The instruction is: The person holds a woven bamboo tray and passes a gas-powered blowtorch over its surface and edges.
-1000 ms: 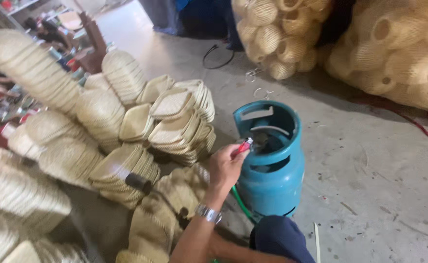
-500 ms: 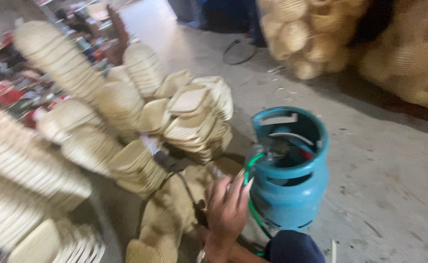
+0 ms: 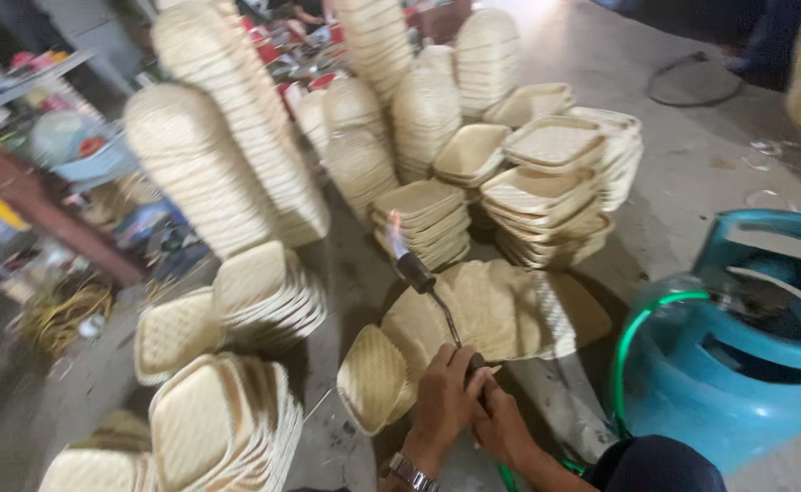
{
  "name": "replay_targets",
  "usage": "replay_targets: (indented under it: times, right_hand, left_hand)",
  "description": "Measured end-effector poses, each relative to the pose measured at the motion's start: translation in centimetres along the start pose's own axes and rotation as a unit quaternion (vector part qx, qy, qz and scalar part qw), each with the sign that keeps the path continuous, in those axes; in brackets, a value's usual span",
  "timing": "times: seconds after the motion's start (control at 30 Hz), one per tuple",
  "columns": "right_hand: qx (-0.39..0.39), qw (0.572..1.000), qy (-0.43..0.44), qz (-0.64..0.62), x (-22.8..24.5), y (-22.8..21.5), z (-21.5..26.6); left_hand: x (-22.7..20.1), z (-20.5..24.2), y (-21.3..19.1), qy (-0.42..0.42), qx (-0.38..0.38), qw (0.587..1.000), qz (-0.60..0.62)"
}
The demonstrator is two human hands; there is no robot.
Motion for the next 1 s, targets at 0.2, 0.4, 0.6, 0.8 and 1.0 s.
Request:
replay_targets:
  times: [0.2, 0.4, 0.6, 0.8, 1.0]
  right_hand:
    - [0.043, 0.993, -0.005, 0.109, -1.0, 2.6, 0.2]
    - [0.046, 0.994, 0.012, 0.101, -2.8, 4.9, 0.7]
    - [0.063, 0.993, -0.026, 0.101, -3.2, 6.1, 0.9]
    - [0.065, 0.989, -0.053, 0.126, -2.7, 6.2, 1.3]
    - [0.057, 0.990, -0.036, 0.126, -2.8, 6.0, 1.4]
  left_hand:
    - [0.7, 2.9, -2.7, -0.024, 0.014, 0.999, 0.015]
    - [1.8, 6.1, -3.5, 0.014, -0.017, 1.000, 0.005]
    - [2.1, 7.9, -4.3, 0.013, -0.039, 0.999, -0.001]
    - [2.1, 8.2, -4.8, -0.014, -0.038, 0.999, 0.010]
    - [1.9, 8.1, -4.8, -0.017, -0.027, 0.999, -0.003]
Point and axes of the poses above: each hand's wrist, its own z-axis away from the middle knuckle, its own y-axis out of the palm, x = y × z, the point moved 6 cm from there along -z, towards the middle knuckle, and after that the axes turned 13 degrees about y, right-handed, at the moved point
